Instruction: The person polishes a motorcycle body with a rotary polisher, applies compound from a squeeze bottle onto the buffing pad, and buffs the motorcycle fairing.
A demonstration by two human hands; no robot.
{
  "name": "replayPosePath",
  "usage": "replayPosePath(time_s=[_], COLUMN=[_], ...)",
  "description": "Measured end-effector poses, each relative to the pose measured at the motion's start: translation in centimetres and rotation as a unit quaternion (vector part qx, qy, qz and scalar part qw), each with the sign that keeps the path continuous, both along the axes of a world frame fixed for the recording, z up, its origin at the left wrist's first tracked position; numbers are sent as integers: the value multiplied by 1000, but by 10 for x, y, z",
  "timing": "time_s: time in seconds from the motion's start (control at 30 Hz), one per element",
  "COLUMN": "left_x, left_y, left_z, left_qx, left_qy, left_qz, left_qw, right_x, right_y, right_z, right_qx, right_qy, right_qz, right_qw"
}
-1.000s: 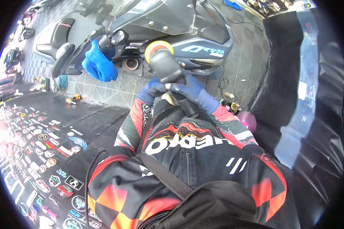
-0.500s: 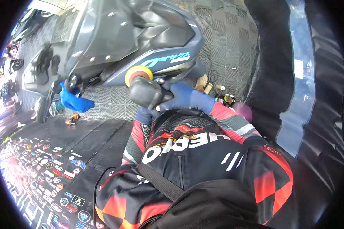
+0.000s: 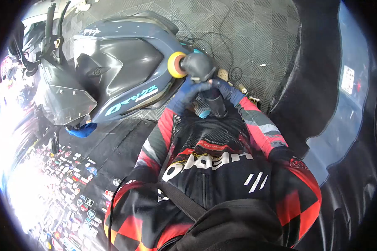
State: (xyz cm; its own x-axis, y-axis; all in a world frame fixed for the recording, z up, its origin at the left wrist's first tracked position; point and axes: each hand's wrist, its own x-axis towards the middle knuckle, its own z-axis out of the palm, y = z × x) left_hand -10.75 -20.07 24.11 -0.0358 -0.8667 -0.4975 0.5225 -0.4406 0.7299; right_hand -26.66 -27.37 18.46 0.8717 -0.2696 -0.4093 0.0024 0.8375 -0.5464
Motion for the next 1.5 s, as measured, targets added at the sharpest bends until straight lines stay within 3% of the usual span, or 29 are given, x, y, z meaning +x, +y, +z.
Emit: replayPosePath(time_s=[0.03, 0.13, 0.2, 0.33, 0.4, 0.43, 0.47, 0.57, 0.67, 0.73, 0.8, 0.87, 0.93, 1.0, 1.07, 1.13, 1.17, 1.2, 1.27, 1.33, 1.4, 1.5], left_x=[-4, -13, -8, 0, 10, 12, 16, 29, 42, 47, 50, 44, 34, 27, 18, 6, -2, -9, -15, -10, -17, -19], left_y=[-14, -48, -55, -37, -14, -4, 7, 38, 73, 97, 114, 118, 119, 107, 86, 64, 49, 34, 9, -18, -43, -68], left_z=[-6, -12, -6, -8, -1, 22, 23, 40, 39, 28, 21, 33, 33, 23, 22, 23, 20, 18, 31, 44, 43, 41], left_qx=[-6, 21, 99, 45, -13, -9, -15, -34, -28, -35, -73, -79, -100, -132, -114, -65, -66, -68, -86, -72, -75, -94], left_qy=[-11, -24, -13, -59, -82, -63, -58, -34, -30, -12, -61, -115, 30, -20, -44, 6, 73, 139, 79, 203, 185, 307], left_qz=[8, 35, 6, 0, -55, -48, -41, -63, -89, -83, -64, -66, 40, 62, 34, 43, 58, 73, 121, 116, 186, 275], left_qw=[1000, 999, 995, 997, 995, 997, 997, 997, 995, 996, 993, 988, 994, 989, 992, 997, 993, 985, 986, 970, 962, 906], right_x=[-7, -2, 7, 11, 11, 11, 13, 17, 23, 27, 38, 46, 49, 44, 39, 36, 35, 34, 31, 43, 56, 77], right_y=[-2, -18, -19, 5, 29, 45, 52, 60, 71, 73, 66, 52, 37, 15, -4, -30, -38, -55, -90, -111, -135, -172], right_z=[-32, -52, -42, -15, -31, -45, -35, 5, 31, 47, 74, 85, 82, 80, 96, 106, 111, 110, 116, 132, 146, 145], right_qx=[118, 192, 206, 134, 83, 129, 83, 52, -12, -83, -123, -230, -240, -255, -261, -200, -220, -218, -106, -132, -35, -39], right_qy=[0, -104, -58, -60, 4, -22, 0, -31, 10, 57, 99, 93, 76, 114, 118, 145, 100, 98, 180, 163, 207, 188], right_qz=[-11, -30, -24, -33, -76, -72, -85, 5, 16, 84, 113, 248, 269, 354, 336, 315, 261, 279, 369, 347, 342, 404], right_qw=[993, 975, 977, 989, 994, 989, 993, 998, 1000, 991, 981, 936, 930, 892, 897, 917, 935, 930, 906, 914, 916, 894])
